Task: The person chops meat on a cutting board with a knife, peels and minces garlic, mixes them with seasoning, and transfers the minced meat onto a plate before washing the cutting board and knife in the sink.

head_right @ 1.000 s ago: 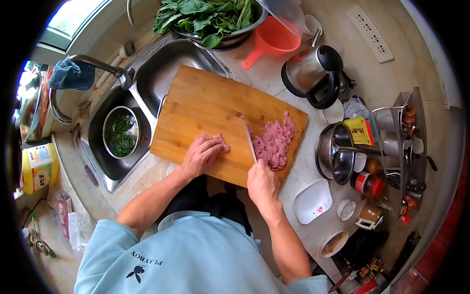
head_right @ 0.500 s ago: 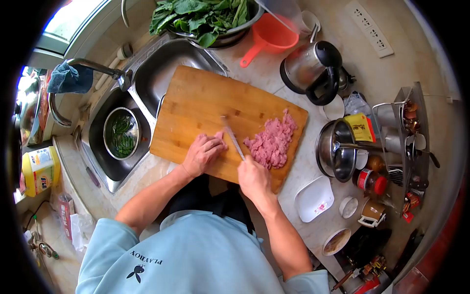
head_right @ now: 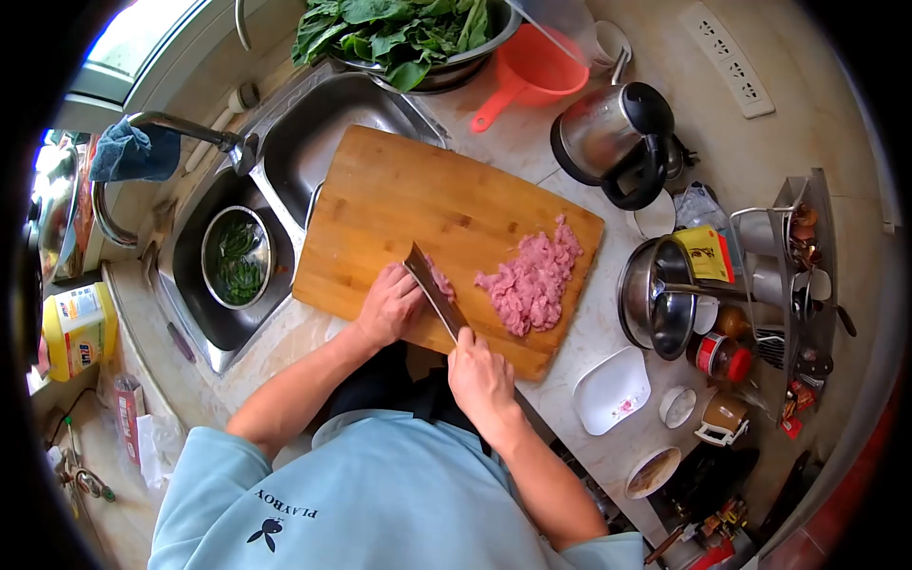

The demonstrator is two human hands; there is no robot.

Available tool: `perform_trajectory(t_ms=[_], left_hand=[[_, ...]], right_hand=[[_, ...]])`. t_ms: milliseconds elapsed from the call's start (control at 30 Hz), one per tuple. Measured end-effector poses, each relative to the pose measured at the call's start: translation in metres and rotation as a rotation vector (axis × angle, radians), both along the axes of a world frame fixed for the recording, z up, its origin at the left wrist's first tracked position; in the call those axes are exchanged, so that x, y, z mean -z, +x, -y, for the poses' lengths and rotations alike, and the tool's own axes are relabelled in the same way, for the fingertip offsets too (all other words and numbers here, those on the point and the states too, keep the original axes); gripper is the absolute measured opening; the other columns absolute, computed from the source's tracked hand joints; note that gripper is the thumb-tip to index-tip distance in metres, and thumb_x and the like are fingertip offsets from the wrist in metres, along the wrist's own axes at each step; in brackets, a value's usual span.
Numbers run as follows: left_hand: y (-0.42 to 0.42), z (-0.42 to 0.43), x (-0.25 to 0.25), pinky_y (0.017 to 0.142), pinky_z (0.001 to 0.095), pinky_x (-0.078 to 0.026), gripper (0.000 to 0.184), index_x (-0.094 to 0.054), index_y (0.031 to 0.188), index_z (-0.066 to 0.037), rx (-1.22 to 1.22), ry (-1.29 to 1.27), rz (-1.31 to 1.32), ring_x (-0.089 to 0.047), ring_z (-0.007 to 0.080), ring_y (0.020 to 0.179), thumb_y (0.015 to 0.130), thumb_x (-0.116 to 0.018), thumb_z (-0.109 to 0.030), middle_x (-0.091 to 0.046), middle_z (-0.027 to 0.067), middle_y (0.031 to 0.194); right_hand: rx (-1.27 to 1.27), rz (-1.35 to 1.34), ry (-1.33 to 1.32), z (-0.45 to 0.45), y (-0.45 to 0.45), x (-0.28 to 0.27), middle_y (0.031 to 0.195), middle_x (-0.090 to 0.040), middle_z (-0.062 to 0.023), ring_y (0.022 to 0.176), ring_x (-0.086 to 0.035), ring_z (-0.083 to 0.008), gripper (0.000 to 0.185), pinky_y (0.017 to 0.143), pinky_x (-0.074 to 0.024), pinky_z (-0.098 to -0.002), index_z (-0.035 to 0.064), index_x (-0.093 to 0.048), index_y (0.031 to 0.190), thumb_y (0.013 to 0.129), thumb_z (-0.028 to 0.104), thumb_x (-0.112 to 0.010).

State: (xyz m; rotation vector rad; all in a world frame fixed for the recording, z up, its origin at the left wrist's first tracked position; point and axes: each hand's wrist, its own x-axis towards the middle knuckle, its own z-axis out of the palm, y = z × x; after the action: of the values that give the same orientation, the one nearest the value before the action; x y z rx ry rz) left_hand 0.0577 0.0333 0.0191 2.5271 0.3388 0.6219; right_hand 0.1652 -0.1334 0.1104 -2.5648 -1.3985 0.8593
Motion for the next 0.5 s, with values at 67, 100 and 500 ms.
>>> perform_trajectory(t_ms=[67, 100, 500], left_hand=[[0.001, 0.001, -0.004, 0.087, 0.0390, -0.049, 0.025, -0.070, 0.100, -0.006, -0.009, 0.013, 0.039, -0.063, 0.0256, 0.098, 0.075, -0.069, -0.005, -0.067, 0.0089, 0.107], [0.002, 0.001, -0.002, 0.086, 0.0386, -0.049, 0.025, -0.070, 0.101, -0.006, -0.010, 0.029, 0.049, -0.063, 0.0255, 0.098, 0.076, -0.069, -0.005, -0.068, 0.0088, 0.107], [-0.003, -0.009, 0.003, 0.079, 0.0366, -0.049, 0.022, -0.070, 0.098, -0.006, -0.009, -0.001, 0.057, -0.064, 0.0261, 0.097, 0.077, -0.071, -0.009, -0.068, 0.0080, 0.106]], right_hand=[[-0.011, 0.005, 0.057, -0.018, 0.005, 0.014, 0.082, -0.067, -0.0229, 0.072, -0.069, -0.0436, 0.017, 0.064, -0.0549, -0.0552, 0.0034, -0.053, 0.094, 0.098, 0.020, -0.052], [-0.007, -0.027, 0.083, -0.025, 0.011, 0.021, 0.081, -0.068, -0.0248, 0.075, -0.068, -0.0453, 0.018, 0.065, -0.0537, -0.0566, 0.0026, -0.055, 0.095, 0.098, 0.020, -0.051], [0.030, -0.014, 0.071, 0.014, -0.004, -0.013, 0.084, -0.067, -0.0228, 0.070, -0.067, -0.0457, 0.017, 0.063, -0.0541, -0.0577, 0.0029, -0.054, 0.095, 0.098, 0.020, -0.052]])
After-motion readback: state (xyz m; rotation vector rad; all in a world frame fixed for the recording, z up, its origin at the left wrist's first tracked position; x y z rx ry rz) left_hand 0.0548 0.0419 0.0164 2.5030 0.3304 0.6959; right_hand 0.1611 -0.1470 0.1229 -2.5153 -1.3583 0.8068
